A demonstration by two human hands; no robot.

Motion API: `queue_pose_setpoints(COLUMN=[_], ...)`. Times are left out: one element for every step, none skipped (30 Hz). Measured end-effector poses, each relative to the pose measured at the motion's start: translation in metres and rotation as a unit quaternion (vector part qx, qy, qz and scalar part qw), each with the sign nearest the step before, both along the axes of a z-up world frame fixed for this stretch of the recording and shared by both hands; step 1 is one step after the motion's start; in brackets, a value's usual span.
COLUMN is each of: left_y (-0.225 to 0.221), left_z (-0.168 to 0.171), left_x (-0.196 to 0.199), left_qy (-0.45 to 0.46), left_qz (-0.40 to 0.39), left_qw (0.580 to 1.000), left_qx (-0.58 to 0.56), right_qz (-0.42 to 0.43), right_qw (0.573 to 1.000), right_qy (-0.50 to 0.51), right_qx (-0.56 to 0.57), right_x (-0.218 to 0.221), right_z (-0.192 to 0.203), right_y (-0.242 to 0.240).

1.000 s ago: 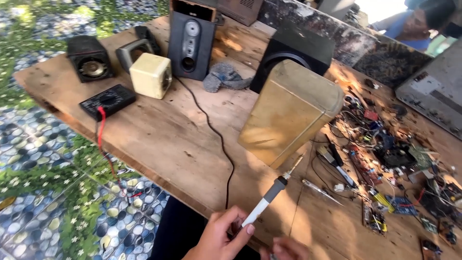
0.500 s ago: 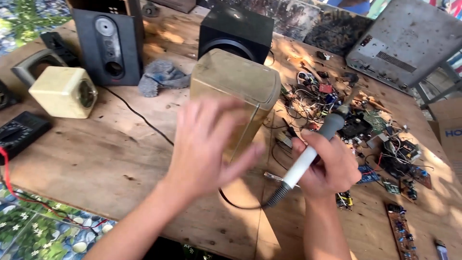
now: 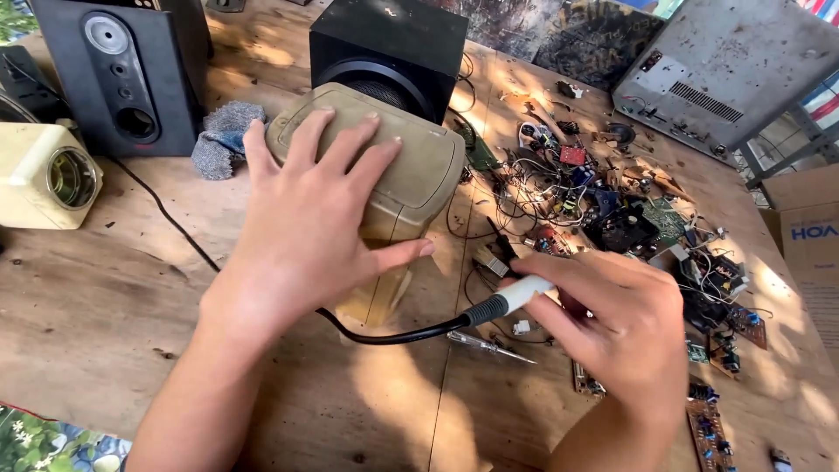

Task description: Soldering wires to a speaker and inspecting electronic components on a workbench.

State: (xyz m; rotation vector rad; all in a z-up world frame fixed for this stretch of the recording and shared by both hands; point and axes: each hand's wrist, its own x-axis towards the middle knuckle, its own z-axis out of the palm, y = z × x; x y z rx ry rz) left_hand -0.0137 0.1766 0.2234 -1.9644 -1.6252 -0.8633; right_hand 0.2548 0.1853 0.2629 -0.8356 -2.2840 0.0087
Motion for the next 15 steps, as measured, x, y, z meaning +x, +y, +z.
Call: queue_pose_setpoints(left_y=[0.000,-0.001,-0.001,-0.001,-0.002,-0.002,-0.002,-0.002,-0.002,-0.002,-0.002,-0.003,-0.005,-0.005,-0.005], left_z=[0.001,0.004,0.006,0.007,0.008,0.008,0.007,0.006,0.005,0.005,0.005,0.004,0.004,0.005,0.005], left_x=[-0.002,-0.004,-0.007,-0.009,-0.011,-0.012,-0.013,-0.013,-0.013,-0.014,-0.015,-0.016,-0.018,-0.018,-0.019], left_qy=[-0.001,0.007,0.014,0.015,0.009,0.001,0.001,0.007,0.014,0.015,0.020,0.026,0.026,0.034,0.042], left_qz=[0.001,-0.007,-0.014,-0.014,-0.026,-0.039,-0.039,-0.038,-0.038,-0.038,-0.043,-0.048,-0.045,-0.048,-0.050], left_qw=[1.000,1.000,0.999,0.999,0.999,0.999,0.998,0.999,0.999,0.999,0.998,0.998,0.998,0.998,0.998], left_qx=[-0.001,-0.020,-0.039,-0.042,-0.039,-0.037,-0.040,-0.035,-0.030,-0.030,-0.031,-0.033,-0.034,-0.030,-0.026], right_qz=[0.001,-0.016,-0.032,-0.032,-0.030,-0.027,-0.027,0.006,0.039,0.040,0.044,0.051,0.054,0.073,0.093], right_qw=[1.000,1.000,0.999,0.999,0.999,0.999,0.999,0.999,0.996,0.996,0.994,0.990,0.990,0.987,0.984], right_qy=[-0.001,0.005,0.010,0.012,0.001,-0.011,-0.011,-0.040,-0.069,-0.068,-0.099,-0.130,-0.130,-0.141,-0.151], right_qx=[-0.001,-0.007,-0.013,-0.015,-0.024,-0.034,-0.037,-0.035,-0.033,-0.033,-0.024,-0.015,-0.016,-0.009,-0.003], right_x=[0.000,-0.001,-0.001,-0.002,-0.003,-0.003,-0.006,-0.009,-0.011,-0.017,-0.022,-0.028,-0.028,-0.028,-0.027], right_z=[0.001,0.002,0.003,0.002,0.001,0.000,-0.004,-0.007,-0.011,-0.010,-0.009,-0.008,-0.012,-0.016,-0.019], right_y=[-0.001,-0.002,-0.003,-0.001,0.001,0.003,0.005,0.008,0.010,0.005,0.000,-0.005,-0.007,-0.010,-0.012])
